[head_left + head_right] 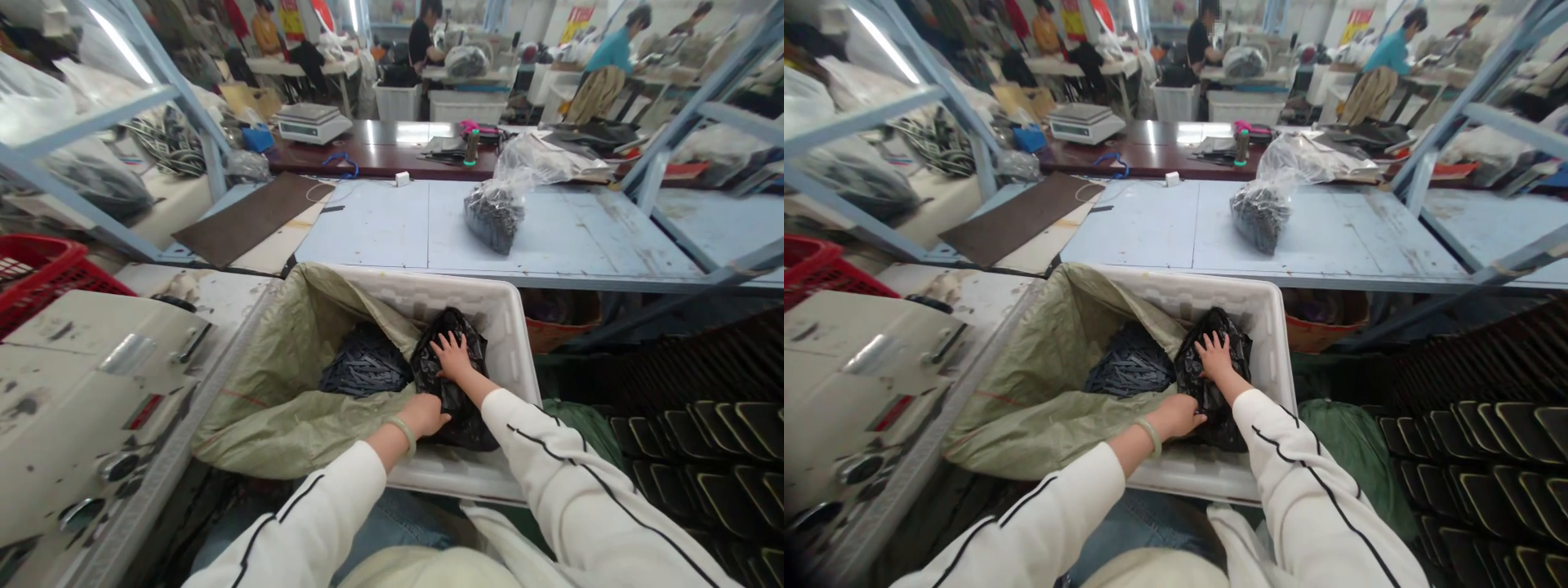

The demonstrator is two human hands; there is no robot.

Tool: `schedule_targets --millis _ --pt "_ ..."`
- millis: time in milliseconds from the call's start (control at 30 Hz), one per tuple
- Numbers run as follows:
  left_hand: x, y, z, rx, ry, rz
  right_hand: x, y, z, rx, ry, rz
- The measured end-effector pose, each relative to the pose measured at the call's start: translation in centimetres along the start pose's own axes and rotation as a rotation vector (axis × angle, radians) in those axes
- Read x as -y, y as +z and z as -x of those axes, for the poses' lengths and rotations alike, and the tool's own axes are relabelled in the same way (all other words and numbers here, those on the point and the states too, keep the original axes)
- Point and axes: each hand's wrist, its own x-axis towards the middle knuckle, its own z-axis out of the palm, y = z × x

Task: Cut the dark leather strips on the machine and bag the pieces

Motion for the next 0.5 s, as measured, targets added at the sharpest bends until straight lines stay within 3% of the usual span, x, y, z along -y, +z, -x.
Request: schedule_targets --millis 133,267,367,500 --pt "3.3 -1.3 0.0 -0.137 0.131 -0.176 2.5 0.7 -1.1 -0.02 0.062 -0.051" --pt "5.7 -2.2 -2.3 -0.188 0.277 -0.262 4.6 2.1 -0.6 -0.051 0.124 -0.12" --pt "5.5 -2.6 -5.6 -0.176 0.405 -0.284 4.2 3.3 0.6 -0.062 0.271 -0.16" --pt "3.8 -1.6 -9.8 -0.125 0.551 -0.242 0.8 4.3 2.5 -0.034 0.477 -0.174"
